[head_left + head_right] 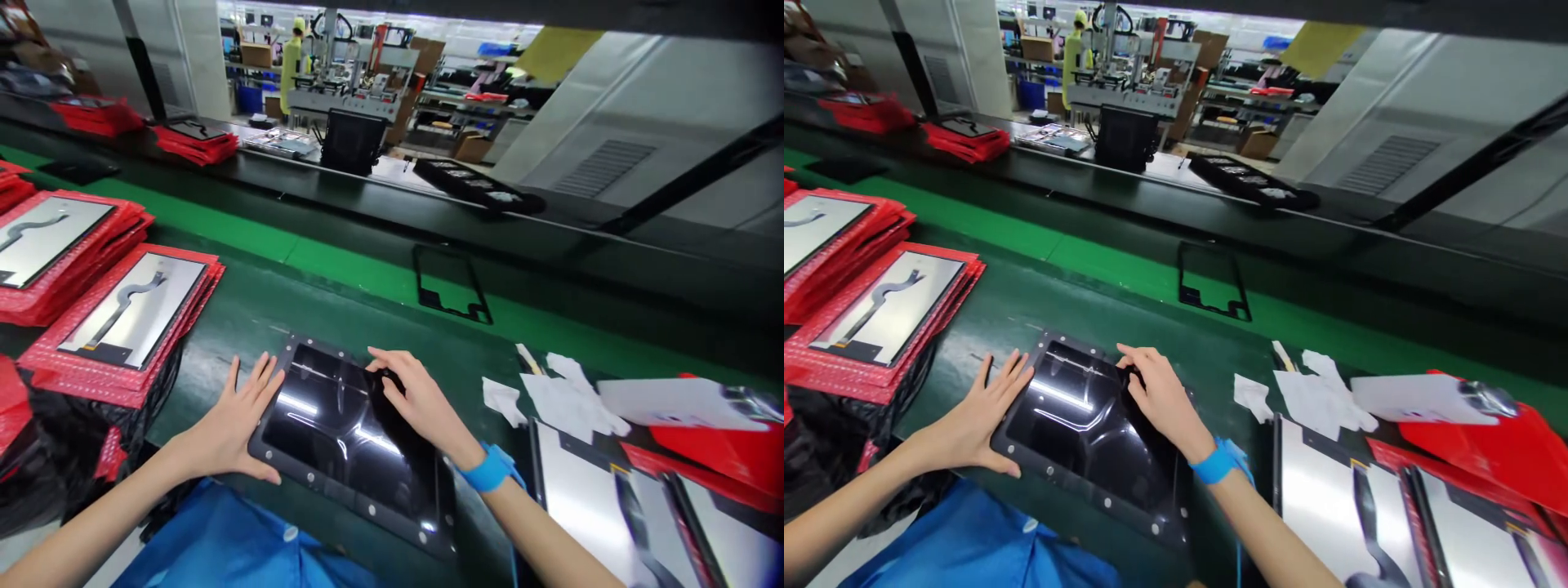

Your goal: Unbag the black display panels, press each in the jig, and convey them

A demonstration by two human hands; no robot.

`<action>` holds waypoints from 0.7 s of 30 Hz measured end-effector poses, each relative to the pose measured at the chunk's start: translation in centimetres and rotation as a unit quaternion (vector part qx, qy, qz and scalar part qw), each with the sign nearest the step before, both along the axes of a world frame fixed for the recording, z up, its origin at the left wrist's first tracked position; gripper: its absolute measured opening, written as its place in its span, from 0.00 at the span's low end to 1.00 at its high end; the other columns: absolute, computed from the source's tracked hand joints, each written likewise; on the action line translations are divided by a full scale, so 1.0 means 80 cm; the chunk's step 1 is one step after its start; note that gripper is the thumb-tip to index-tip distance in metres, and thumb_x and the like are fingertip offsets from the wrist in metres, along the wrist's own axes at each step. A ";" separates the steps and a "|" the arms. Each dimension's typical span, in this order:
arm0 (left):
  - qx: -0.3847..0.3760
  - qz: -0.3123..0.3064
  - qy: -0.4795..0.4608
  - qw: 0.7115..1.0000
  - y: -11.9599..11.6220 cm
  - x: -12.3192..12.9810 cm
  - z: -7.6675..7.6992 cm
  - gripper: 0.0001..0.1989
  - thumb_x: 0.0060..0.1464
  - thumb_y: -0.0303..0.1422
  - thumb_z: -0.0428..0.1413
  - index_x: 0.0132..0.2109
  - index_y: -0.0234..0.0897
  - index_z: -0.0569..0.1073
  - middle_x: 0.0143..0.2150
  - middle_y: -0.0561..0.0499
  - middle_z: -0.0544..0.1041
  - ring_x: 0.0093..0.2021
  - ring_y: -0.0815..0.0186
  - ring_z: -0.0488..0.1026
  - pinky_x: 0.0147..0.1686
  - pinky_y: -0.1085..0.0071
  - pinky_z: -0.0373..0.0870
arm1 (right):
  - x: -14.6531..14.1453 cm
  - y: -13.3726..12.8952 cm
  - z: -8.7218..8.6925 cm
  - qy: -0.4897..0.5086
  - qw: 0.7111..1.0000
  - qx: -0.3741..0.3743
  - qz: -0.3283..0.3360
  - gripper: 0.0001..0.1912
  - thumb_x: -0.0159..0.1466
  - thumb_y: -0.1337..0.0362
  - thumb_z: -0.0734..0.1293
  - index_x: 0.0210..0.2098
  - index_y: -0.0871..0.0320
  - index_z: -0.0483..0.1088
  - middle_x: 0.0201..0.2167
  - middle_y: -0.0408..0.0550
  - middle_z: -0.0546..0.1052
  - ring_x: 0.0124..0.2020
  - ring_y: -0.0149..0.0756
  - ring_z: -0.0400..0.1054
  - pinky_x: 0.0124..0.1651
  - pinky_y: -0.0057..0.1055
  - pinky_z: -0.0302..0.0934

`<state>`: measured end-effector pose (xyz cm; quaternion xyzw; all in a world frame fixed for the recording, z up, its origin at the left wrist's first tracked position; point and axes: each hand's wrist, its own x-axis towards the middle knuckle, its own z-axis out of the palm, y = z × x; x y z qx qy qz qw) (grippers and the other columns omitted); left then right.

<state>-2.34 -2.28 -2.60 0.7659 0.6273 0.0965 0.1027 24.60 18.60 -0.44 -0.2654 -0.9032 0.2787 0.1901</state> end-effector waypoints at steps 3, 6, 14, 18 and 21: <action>-0.003 -0.001 -0.015 1.000 -0.001 0.000 0.003 0.66 0.43 0.68 0.51 0.72 0.33 0.28 0.74 0.31 0.37 0.73 0.41 0.29 0.64 0.34 0.25 | -0.003 0.016 0.008 0.031 0.987 -0.157 -0.001 0.23 0.62 0.66 0.61 0.57 0.55 0.64 0.42 0.48 0.74 0.46 0.41 0.68 0.55 0.45 0.61; 0.006 0.010 -0.084 0.996 -0.003 0.014 0.002 0.60 0.47 0.65 0.53 0.73 0.36 0.35 0.74 0.34 0.34 0.73 0.41 0.26 0.66 0.35 0.30 | -0.004 0.027 0.026 0.046 0.952 -0.301 0.025 0.27 0.59 0.64 0.66 0.58 0.57 0.62 0.39 0.45 0.72 0.33 0.33 0.67 0.42 0.35 0.65; 0.075 0.219 -0.661 0.714 0.094 0.049 0.033 0.14 0.58 0.44 0.58 0.45 0.41 0.69 0.44 0.50 0.77 0.43 0.63 0.75 0.45 0.68 0.71 | 0.005 0.032 0.111 0.139 0.979 -0.137 -0.054 0.21 0.65 0.57 0.65 0.57 0.52 0.64 0.49 0.50 0.73 0.46 0.39 0.70 0.53 0.40 0.64; 0.095 0.250 -0.660 0.702 0.233 -0.029 0.075 0.15 0.57 0.39 0.60 0.48 0.37 0.70 0.41 0.51 0.76 0.37 0.67 0.74 0.39 0.69 0.73 | 0.087 0.006 0.114 0.101 0.973 0.041 -0.203 0.22 0.68 0.54 0.62 0.61 0.46 0.63 0.62 0.48 0.66 0.62 0.47 0.61 0.63 0.45 0.58; 0.106 0.320 -0.624 0.705 0.320 -0.101 0.100 0.14 0.62 0.38 0.56 0.51 0.33 0.71 0.45 0.47 0.75 0.40 0.66 0.74 0.39 0.65 0.75 | 0.183 -0.039 0.077 0.041 0.953 0.051 -0.296 0.23 0.67 0.51 0.62 0.61 0.45 0.64 0.60 0.48 0.69 0.58 0.50 0.66 0.57 0.44 0.66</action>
